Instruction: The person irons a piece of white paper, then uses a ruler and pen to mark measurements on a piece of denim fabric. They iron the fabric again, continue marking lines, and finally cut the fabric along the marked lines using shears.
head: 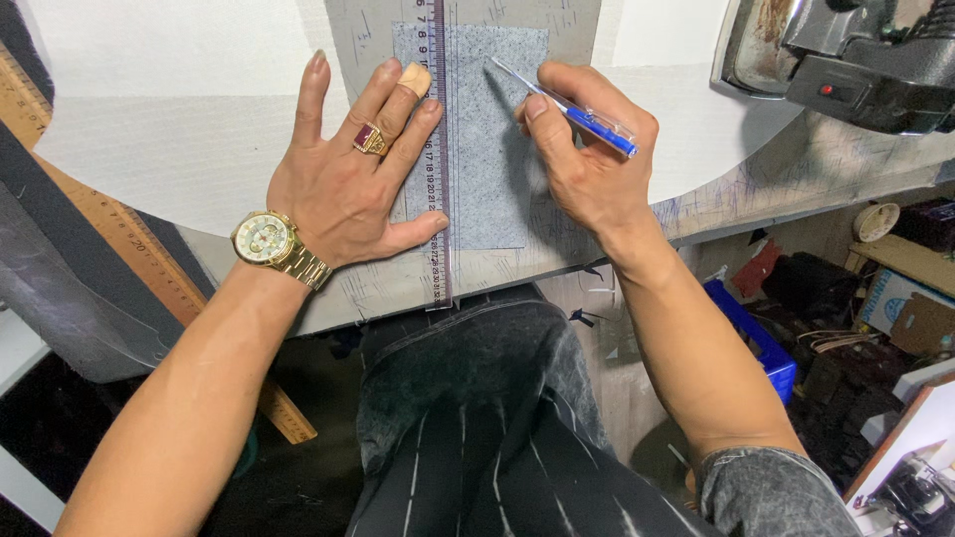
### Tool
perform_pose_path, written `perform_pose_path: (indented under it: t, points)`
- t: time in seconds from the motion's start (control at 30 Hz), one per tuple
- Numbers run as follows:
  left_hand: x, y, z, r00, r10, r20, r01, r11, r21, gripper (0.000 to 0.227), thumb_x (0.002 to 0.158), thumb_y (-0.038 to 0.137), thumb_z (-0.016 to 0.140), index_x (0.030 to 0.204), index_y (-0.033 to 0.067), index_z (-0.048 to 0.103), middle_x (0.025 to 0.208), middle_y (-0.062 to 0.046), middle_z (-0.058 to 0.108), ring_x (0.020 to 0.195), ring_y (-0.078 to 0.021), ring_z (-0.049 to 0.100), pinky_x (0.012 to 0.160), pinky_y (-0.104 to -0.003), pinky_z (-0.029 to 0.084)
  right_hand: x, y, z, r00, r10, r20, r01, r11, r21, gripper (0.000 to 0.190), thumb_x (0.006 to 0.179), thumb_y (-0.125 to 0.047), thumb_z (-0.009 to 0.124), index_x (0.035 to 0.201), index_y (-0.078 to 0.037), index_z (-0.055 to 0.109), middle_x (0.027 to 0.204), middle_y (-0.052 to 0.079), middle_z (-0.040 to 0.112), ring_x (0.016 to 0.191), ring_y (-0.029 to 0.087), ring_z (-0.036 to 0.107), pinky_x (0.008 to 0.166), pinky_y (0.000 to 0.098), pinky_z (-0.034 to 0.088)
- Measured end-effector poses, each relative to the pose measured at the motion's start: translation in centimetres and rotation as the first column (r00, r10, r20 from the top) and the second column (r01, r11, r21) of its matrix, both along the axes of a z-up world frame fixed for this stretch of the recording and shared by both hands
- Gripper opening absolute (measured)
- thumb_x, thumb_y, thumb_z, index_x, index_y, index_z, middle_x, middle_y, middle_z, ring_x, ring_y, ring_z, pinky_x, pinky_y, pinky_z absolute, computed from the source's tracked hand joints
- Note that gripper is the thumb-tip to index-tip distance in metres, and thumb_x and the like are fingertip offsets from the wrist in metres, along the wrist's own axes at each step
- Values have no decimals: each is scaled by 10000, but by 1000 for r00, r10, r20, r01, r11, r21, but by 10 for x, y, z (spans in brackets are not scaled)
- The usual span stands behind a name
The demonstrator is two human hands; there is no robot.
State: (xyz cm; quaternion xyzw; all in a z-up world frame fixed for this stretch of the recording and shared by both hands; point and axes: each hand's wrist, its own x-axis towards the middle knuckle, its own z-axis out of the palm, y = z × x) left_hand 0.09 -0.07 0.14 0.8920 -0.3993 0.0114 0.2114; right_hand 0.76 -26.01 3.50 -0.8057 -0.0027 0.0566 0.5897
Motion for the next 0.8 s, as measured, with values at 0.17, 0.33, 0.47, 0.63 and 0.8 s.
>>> perform_pose_path:
  t: [0.17,0.33,0.47,0.63,0.8]
  points:
    - [0,0,0,1000,1,18,-1,1000,23,919,939,661,741,1494,-65,639,1553,-268,598,1483,-422,470,1144,-735,224,7,1,3,997,49,54,-46,997,-57,189,1049,-64,640,1150,95,644,977,182,695,863,233,693,760,297,563]
    - [0,-1,1,1000,5,11,-6,1000,15,900,943,642,744,1482,-71,640,1552,-269,594,1476,-424,479,1139,-738,228,15,5,2,994,78,70,-71,992,-106,167,1043,-61,660,1140,74,669,1000,150,667,894,220,628,791,315,515]
    - [0,-1,0,1000,8,10,-8,1000,11,904,941,636,755,1494,-68,629,1543,-272,606,1476,-425,480,1141,-734,222,23,11,4,990,127,58,-120,986,-118,120,1043,-48,648,1113,47,668,964,111,623,863,195,574,775,309,457]
    - [-1,0,-3,1000,12,13,-12,1000,12,914,912,627,786,1492,-64,639,1546,-272,612,1481,-423,483,1156,-725,208,35,17,5,978,182,103,-165,973,-160,129,1048,-41,637,1120,61,670,1000,138,658,890,218,606,799,325,480]
    - [-3,1,-7,1000,8,-12,-7,1000,5,964,917,644,785,1529,-82,618,1570,-278,598,1499,-432,447,1158,-736,178,25,9,-18,840,491,230,-416,856,-309,240,1086,-148,530,1001,12,686,748,86,633,601,155,524,532,273,420]
